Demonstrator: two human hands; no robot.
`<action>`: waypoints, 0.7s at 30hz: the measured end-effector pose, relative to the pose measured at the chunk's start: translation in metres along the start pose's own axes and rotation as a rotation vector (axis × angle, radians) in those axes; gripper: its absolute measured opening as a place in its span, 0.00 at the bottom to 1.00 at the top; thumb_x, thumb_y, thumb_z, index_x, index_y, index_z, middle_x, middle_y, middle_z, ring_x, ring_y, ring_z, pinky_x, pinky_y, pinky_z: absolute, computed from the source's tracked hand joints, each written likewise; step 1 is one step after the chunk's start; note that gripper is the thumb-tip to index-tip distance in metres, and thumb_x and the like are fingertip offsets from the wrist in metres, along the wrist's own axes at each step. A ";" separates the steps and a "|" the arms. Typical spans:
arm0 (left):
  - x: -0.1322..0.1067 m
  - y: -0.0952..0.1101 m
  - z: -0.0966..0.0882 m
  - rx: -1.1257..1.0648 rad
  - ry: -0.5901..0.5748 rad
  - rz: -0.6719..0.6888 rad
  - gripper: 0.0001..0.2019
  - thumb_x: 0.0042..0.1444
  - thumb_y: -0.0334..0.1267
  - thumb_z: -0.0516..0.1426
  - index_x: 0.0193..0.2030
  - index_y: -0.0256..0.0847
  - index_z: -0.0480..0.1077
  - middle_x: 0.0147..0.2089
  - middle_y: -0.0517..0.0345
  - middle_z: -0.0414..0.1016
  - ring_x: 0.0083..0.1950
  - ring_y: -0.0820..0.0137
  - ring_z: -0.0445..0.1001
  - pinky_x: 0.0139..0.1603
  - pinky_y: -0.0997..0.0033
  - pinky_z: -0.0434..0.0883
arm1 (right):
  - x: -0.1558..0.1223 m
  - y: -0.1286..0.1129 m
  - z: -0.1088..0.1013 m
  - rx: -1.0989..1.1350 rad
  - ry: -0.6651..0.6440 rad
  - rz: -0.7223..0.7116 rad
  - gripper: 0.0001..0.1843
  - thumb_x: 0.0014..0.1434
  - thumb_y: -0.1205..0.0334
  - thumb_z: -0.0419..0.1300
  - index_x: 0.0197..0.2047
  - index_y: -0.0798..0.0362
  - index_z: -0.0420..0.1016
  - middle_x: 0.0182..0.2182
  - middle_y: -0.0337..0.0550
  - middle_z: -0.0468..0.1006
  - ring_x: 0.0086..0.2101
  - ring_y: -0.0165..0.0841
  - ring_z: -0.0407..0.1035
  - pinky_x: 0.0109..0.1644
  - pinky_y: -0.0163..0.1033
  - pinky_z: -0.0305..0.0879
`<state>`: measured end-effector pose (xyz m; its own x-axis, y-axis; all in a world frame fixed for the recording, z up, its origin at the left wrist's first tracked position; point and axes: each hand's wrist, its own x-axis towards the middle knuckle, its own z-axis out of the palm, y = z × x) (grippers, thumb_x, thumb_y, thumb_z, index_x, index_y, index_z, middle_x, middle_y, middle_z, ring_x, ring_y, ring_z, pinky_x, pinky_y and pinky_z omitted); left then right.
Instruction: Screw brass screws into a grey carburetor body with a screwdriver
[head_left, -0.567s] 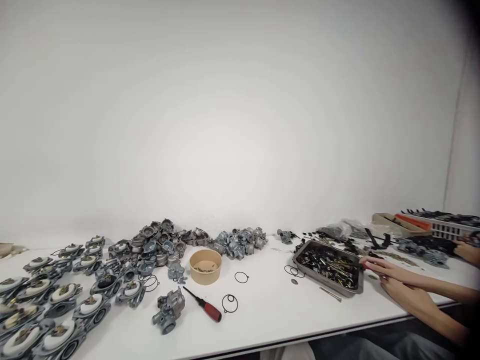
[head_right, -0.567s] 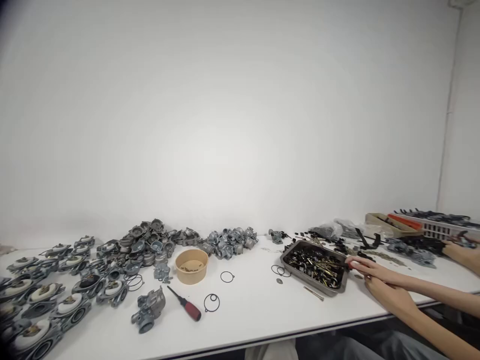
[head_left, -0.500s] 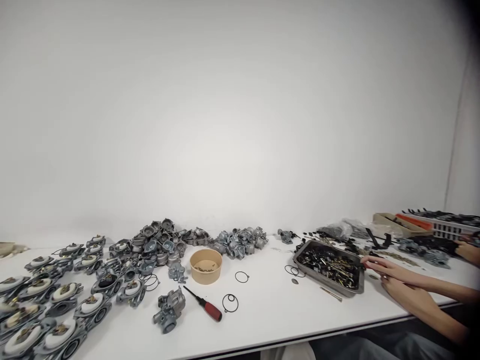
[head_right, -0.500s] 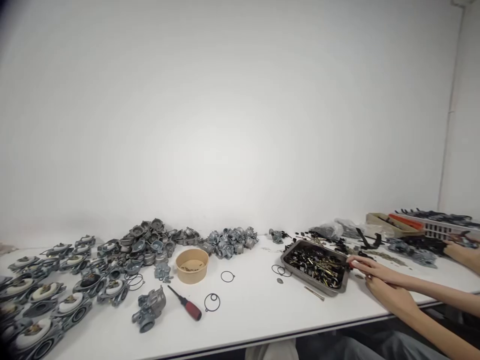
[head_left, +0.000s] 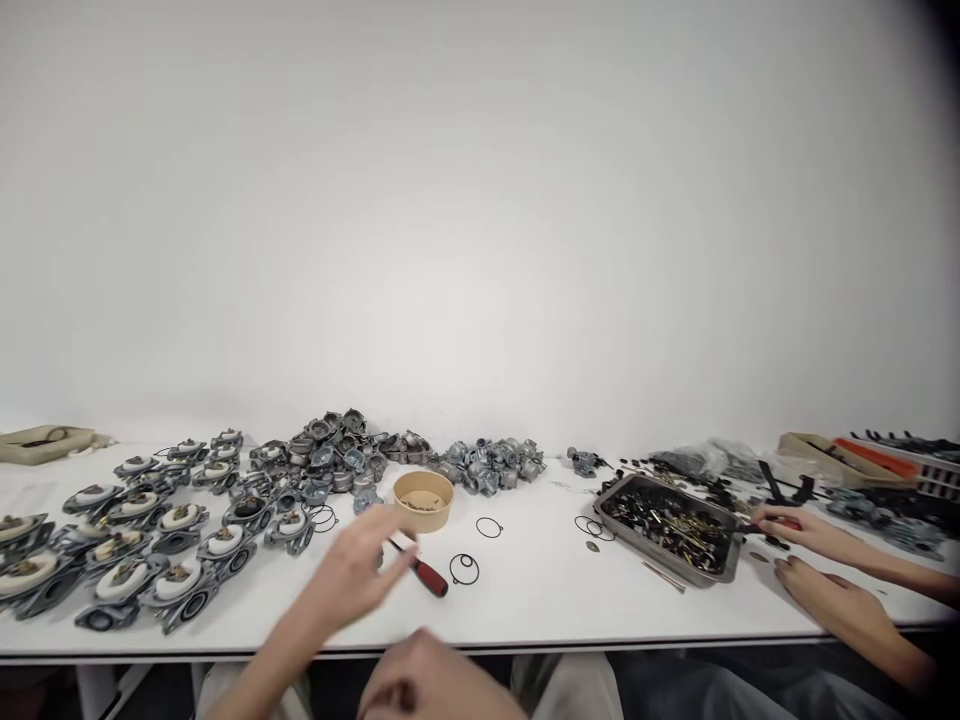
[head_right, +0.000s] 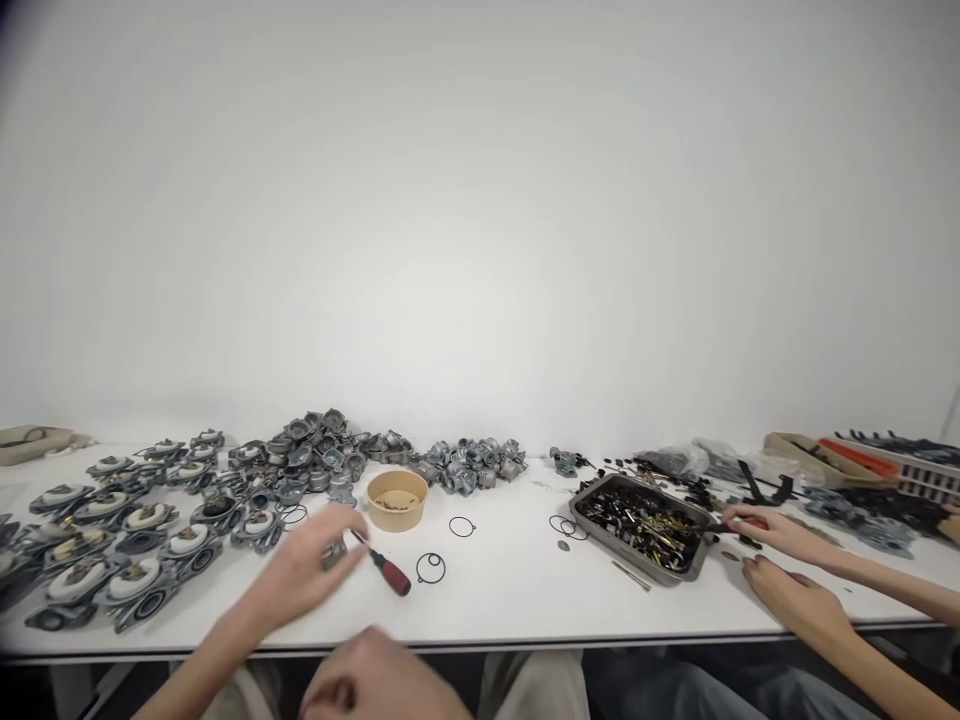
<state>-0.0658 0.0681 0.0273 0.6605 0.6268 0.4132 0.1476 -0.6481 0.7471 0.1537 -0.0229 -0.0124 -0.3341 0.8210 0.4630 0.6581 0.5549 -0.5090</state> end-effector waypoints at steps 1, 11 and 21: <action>0.000 -0.011 -0.016 0.059 0.117 -0.027 0.12 0.74 0.45 0.57 0.56 0.43 0.75 0.61 0.48 0.78 0.63 0.53 0.76 0.67 0.43 0.70 | 0.007 0.003 0.003 -0.031 0.022 0.027 0.13 0.73 0.55 0.63 0.55 0.53 0.79 0.52 0.47 0.81 0.46 0.39 0.78 0.50 0.48 0.78; -0.013 -0.090 0.006 0.292 0.316 -0.104 0.31 0.52 0.32 0.65 0.64 0.51 0.69 0.69 0.49 0.70 0.70 0.47 0.71 0.67 0.51 0.70 | 0.032 0.065 0.009 -0.163 0.193 0.204 0.04 0.55 0.58 0.70 0.31 0.49 0.83 0.34 0.47 0.80 0.39 0.47 0.75 0.44 0.44 0.66; -0.016 -0.098 -0.003 0.247 0.244 -0.131 0.37 0.51 0.33 0.70 0.68 0.43 0.64 0.70 0.43 0.66 0.69 0.47 0.69 0.69 0.43 0.68 | 0.008 0.093 -0.014 0.566 0.408 0.446 0.30 0.55 0.34 0.68 0.45 0.53 0.83 0.35 0.53 0.85 0.31 0.48 0.79 0.29 0.44 0.69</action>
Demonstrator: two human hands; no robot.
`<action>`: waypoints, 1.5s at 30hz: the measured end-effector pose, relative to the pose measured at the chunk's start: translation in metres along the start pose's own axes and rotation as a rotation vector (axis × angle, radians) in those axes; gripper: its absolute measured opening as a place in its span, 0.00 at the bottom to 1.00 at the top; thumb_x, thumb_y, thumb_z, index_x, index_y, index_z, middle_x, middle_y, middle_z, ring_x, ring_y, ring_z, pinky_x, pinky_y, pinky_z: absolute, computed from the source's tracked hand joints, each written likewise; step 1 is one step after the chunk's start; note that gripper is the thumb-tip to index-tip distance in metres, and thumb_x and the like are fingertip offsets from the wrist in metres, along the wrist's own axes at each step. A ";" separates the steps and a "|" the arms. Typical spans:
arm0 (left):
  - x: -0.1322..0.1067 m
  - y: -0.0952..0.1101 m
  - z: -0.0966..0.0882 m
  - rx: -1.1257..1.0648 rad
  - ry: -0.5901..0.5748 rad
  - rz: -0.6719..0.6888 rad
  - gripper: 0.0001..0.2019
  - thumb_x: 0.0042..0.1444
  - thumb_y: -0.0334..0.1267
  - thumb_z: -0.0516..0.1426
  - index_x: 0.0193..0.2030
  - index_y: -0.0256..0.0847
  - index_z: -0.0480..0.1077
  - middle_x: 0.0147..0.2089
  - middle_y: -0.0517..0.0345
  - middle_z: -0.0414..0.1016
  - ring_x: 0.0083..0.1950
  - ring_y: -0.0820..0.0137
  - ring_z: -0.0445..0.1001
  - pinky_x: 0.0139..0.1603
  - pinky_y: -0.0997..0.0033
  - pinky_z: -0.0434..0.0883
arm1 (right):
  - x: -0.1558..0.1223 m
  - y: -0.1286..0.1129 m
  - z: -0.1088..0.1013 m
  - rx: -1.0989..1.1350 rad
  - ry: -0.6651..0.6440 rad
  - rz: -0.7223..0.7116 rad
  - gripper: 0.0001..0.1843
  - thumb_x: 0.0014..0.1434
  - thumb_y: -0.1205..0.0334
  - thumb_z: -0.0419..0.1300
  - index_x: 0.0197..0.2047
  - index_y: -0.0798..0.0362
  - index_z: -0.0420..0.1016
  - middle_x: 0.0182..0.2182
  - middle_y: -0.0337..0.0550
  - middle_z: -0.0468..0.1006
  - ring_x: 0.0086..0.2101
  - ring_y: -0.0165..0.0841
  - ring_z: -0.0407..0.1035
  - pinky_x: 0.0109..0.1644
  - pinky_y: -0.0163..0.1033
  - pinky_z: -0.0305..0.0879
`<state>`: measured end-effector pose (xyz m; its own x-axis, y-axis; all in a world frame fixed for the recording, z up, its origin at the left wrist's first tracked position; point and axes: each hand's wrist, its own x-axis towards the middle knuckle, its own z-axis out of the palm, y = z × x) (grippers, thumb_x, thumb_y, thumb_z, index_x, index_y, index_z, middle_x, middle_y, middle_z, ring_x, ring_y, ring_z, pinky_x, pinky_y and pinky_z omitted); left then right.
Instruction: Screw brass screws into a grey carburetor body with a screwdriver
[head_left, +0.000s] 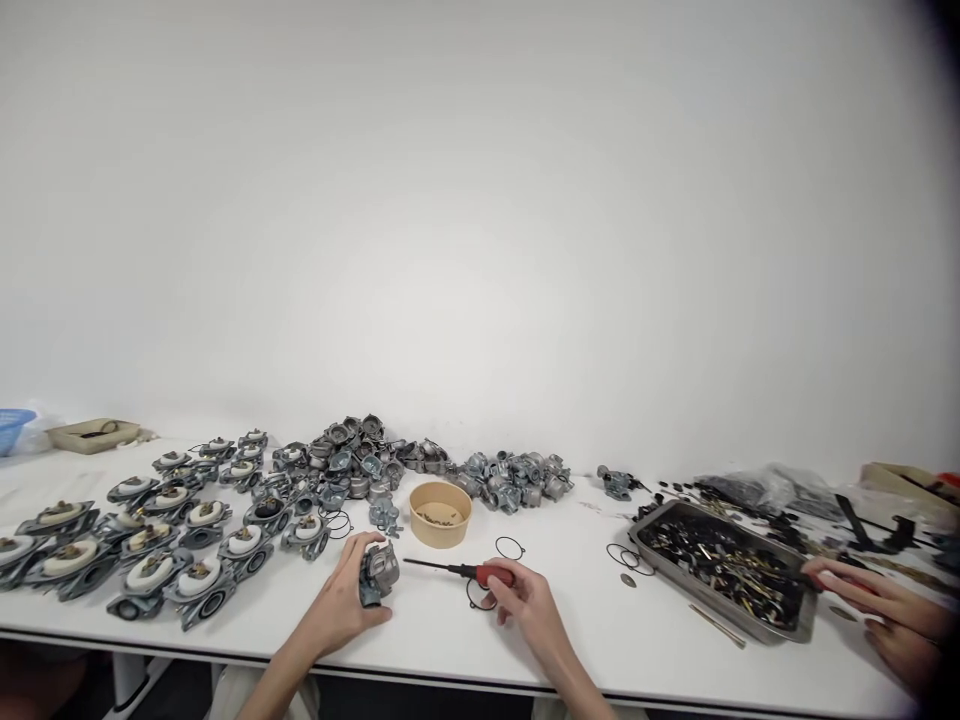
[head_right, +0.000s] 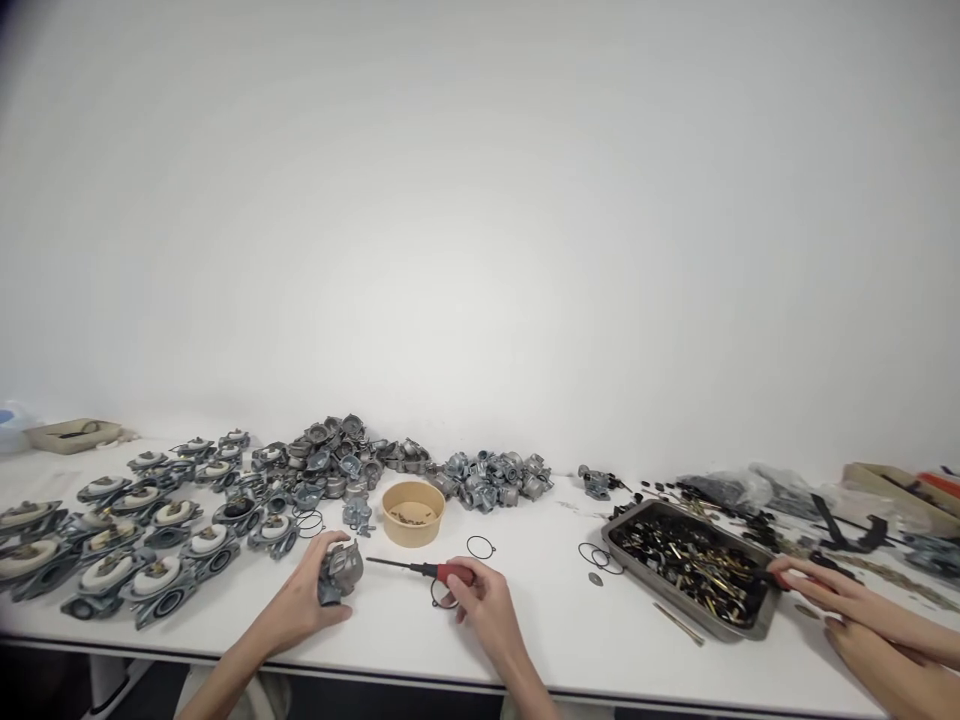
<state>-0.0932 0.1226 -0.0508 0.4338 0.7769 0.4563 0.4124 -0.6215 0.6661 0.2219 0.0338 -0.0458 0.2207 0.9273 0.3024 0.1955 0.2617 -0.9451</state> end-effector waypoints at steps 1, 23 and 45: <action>0.000 0.001 -0.001 -0.007 -0.007 0.001 0.35 0.55 0.36 0.70 0.68 0.42 0.64 0.70 0.44 0.67 0.69 0.47 0.69 0.69 0.40 0.67 | -0.002 0.000 -0.004 0.077 0.008 0.028 0.30 0.53 0.35 0.70 0.45 0.53 0.83 0.35 0.51 0.84 0.31 0.47 0.80 0.28 0.43 0.68; 0.010 0.014 -0.002 -0.271 -0.195 -0.192 0.27 0.65 0.39 0.68 0.69 0.43 0.70 0.72 0.46 0.71 0.70 0.48 0.71 0.72 0.35 0.65 | -0.004 0.000 -0.004 0.388 0.068 0.159 0.12 0.52 0.54 0.71 0.31 0.54 0.79 0.21 0.38 0.75 0.19 0.28 0.63 0.23 0.34 0.54; 0.014 0.038 0.025 -0.695 -0.261 -0.408 0.16 0.70 0.41 0.64 0.61 0.39 0.74 0.58 0.50 0.79 0.56 0.57 0.81 0.58 0.48 0.78 | -0.002 -0.003 -0.007 0.506 0.261 0.166 0.19 0.47 0.50 0.76 0.26 0.53 0.72 0.20 0.31 0.60 0.20 0.23 0.48 0.22 0.31 0.35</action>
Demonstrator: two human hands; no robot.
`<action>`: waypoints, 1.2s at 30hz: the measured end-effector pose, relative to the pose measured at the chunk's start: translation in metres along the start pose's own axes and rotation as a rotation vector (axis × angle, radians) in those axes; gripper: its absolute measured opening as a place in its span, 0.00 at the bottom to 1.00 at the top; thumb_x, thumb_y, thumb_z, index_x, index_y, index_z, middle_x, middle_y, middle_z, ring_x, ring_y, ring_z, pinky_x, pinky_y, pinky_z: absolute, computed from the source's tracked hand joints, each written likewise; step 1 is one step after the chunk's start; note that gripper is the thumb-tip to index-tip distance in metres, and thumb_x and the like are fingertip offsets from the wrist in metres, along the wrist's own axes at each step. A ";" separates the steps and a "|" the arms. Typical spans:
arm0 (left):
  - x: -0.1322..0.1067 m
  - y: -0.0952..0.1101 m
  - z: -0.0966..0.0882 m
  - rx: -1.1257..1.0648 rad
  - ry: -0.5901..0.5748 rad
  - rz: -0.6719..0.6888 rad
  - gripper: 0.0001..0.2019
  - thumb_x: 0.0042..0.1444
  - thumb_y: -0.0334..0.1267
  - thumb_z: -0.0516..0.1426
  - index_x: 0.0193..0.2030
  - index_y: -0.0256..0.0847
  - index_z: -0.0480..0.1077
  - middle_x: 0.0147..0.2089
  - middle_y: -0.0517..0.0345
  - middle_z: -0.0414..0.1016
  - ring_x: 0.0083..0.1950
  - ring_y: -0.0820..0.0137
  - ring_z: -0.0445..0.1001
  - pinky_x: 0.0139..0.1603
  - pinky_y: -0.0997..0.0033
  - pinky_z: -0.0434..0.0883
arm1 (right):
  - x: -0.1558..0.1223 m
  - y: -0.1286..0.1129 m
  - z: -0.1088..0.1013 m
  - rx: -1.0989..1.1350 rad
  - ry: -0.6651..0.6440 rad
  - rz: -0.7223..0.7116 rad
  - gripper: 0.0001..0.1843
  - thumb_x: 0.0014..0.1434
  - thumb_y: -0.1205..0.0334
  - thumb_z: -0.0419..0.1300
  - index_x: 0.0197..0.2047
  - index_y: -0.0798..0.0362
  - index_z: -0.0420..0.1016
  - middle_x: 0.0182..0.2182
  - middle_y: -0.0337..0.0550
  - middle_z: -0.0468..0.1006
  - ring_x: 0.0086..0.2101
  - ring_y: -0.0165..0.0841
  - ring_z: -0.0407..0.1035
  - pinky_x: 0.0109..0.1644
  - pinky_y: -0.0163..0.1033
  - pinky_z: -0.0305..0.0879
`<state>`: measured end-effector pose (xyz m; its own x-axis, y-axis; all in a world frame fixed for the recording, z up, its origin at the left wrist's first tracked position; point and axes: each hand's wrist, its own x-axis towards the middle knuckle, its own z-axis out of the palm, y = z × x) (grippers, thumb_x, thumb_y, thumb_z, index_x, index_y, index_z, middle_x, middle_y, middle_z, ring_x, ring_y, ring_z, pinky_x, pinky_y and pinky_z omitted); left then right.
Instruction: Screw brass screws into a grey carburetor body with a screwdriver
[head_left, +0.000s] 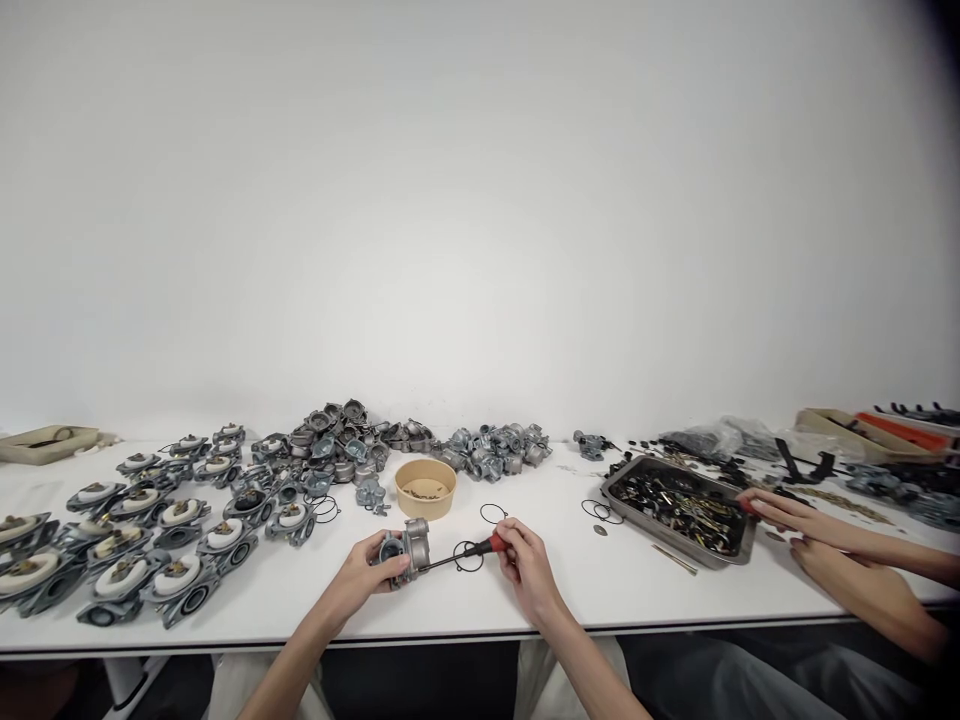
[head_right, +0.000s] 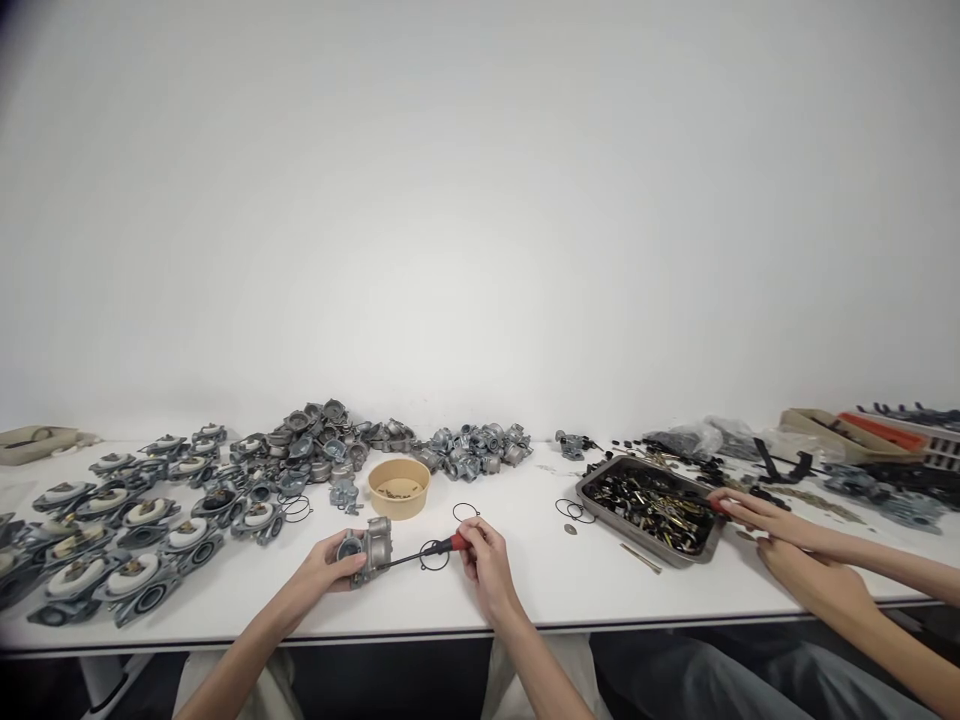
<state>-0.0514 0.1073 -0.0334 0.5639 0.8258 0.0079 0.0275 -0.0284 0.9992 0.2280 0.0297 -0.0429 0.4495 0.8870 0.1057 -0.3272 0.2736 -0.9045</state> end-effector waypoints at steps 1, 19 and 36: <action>-0.001 0.002 0.001 -0.002 0.001 -0.006 0.16 0.70 0.42 0.63 0.61 0.39 0.74 0.58 0.50 0.79 0.56 0.57 0.81 0.58 0.47 0.78 | 0.000 0.000 0.000 0.000 -0.001 0.002 0.19 0.48 0.50 0.76 0.26 0.53 0.72 0.20 0.30 0.60 0.20 0.23 0.48 0.22 0.31 0.34; -0.002 0.007 0.001 0.034 0.040 -0.037 0.16 0.71 0.43 0.63 0.60 0.39 0.74 0.60 0.49 0.79 0.57 0.56 0.80 0.58 0.48 0.78 | 0.003 0.005 -0.003 0.024 -0.002 0.003 0.21 0.47 0.48 0.77 0.27 0.52 0.73 0.20 0.30 0.60 0.19 0.23 0.49 0.20 0.31 0.37; 0.005 -0.004 0.000 0.073 0.082 -0.009 0.17 0.71 0.44 0.63 0.61 0.39 0.73 0.59 0.49 0.78 0.55 0.57 0.80 0.55 0.50 0.80 | -0.006 -0.004 0.002 -0.065 -0.068 -0.039 0.24 0.49 0.42 0.76 0.35 0.51 0.77 0.23 0.34 0.72 0.20 0.28 0.63 0.21 0.32 0.52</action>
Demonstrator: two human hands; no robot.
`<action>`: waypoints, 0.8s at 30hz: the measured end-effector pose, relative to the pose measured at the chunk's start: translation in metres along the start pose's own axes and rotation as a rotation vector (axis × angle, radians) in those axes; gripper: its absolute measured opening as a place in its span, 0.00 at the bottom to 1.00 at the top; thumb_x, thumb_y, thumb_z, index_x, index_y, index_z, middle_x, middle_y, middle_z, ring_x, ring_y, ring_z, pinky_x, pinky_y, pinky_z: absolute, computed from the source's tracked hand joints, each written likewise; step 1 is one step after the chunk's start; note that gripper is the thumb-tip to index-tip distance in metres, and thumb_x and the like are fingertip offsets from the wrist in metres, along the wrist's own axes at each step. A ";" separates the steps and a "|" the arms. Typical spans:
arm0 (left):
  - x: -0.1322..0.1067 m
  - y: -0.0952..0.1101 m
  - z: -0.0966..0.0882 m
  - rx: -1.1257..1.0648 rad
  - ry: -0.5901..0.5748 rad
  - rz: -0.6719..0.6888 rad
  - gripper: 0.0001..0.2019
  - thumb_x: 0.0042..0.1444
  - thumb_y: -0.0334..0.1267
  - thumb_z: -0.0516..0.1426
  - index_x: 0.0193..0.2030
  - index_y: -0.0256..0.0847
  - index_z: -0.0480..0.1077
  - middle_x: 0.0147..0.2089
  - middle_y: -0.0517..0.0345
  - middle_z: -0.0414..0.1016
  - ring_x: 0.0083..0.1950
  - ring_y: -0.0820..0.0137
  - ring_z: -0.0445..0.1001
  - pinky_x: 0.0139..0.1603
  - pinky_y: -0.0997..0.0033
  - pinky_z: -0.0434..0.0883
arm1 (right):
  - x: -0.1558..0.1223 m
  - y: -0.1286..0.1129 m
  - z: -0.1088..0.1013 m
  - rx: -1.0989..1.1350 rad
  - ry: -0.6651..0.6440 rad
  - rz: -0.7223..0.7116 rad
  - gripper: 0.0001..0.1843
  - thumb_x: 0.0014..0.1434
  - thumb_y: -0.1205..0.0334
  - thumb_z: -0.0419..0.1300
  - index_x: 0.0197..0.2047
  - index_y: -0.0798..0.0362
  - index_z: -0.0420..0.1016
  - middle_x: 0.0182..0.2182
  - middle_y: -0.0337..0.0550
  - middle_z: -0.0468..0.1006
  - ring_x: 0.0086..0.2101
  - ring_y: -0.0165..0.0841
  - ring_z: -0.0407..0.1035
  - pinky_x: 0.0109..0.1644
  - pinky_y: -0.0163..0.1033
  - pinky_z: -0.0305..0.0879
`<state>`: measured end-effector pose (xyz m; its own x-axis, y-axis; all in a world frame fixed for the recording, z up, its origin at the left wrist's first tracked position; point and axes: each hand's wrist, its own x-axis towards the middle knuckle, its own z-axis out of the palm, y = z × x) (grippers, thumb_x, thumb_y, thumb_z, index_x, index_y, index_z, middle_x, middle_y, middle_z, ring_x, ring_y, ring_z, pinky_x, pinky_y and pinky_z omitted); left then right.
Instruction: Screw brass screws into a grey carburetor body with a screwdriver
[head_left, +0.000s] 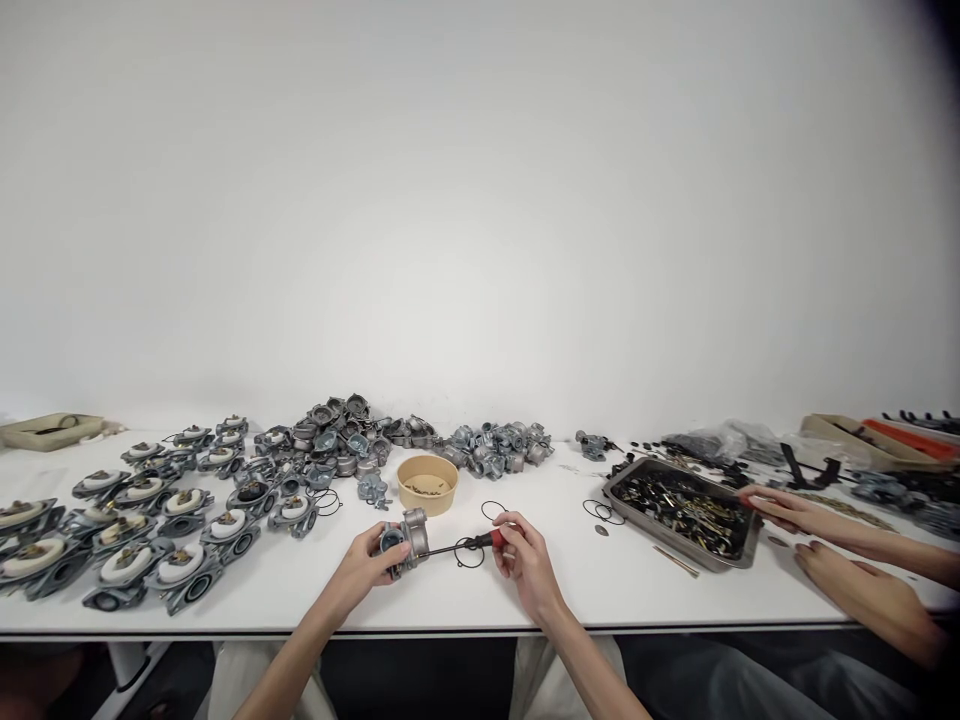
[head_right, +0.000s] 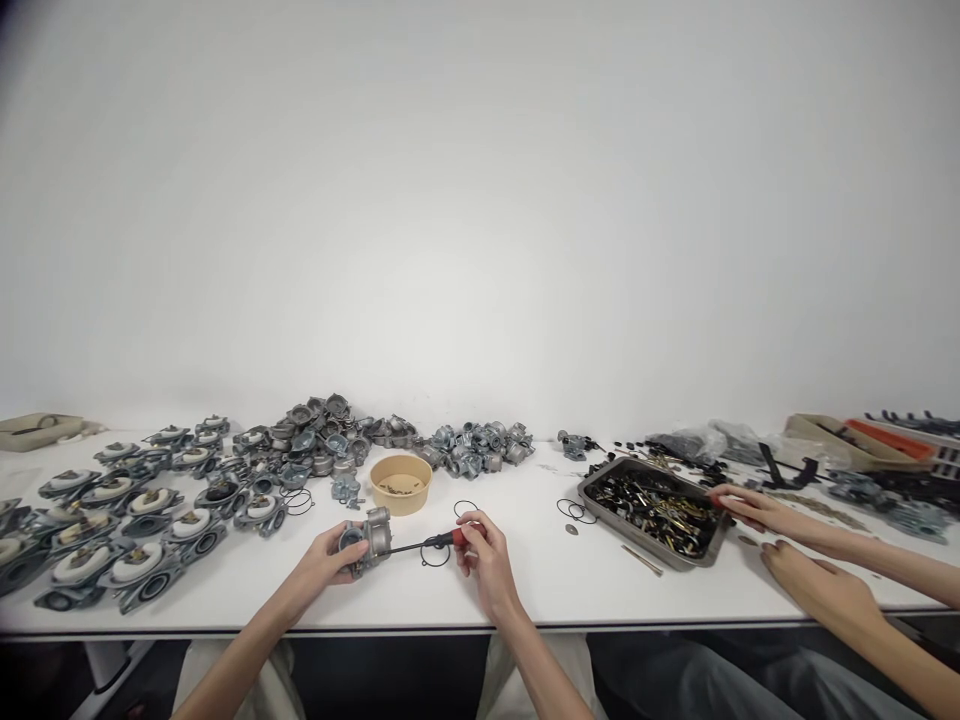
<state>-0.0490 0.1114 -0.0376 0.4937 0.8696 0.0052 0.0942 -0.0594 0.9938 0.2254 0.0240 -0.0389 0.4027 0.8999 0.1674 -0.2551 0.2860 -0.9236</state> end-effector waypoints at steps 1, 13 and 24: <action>0.001 -0.001 0.000 0.004 0.001 0.004 0.17 0.71 0.44 0.63 0.61 0.39 0.73 0.59 0.49 0.78 0.54 0.58 0.81 0.54 0.50 0.80 | 0.000 0.000 0.000 -0.009 0.000 0.003 0.24 0.50 0.40 0.76 0.34 0.51 0.76 0.22 0.35 0.72 0.19 0.27 0.62 0.21 0.32 0.51; 0.000 -0.008 0.005 0.072 0.039 0.083 0.16 0.71 0.44 0.63 0.60 0.38 0.74 0.54 0.51 0.80 0.50 0.60 0.82 0.49 0.55 0.82 | 0.000 0.003 0.001 -0.057 0.008 -0.059 0.26 0.52 0.37 0.75 0.36 0.50 0.76 0.21 0.34 0.72 0.19 0.27 0.61 0.19 0.31 0.49; -0.011 -0.008 0.009 0.226 0.256 0.214 0.19 0.70 0.45 0.63 0.63 0.42 0.73 0.63 0.48 0.77 0.57 0.56 0.80 0.57 0.49 0.78 | 0.002 0.006 -0.001 -0.099 -0.024 0.022 0.29 0.50 0.35 0.75 0.32 0.55 0.79 0.17 0.37 0.74 0.14 0.27 0.62 0.16 0.32 0.54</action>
<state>-0.0472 0.0981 -0.0466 0.2945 0.9182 0.2648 0.2146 -0.3335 0.9180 0.2251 0.0271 -0.0440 0.3770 0.9133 0.1541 -0.1748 0.2336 -0.9565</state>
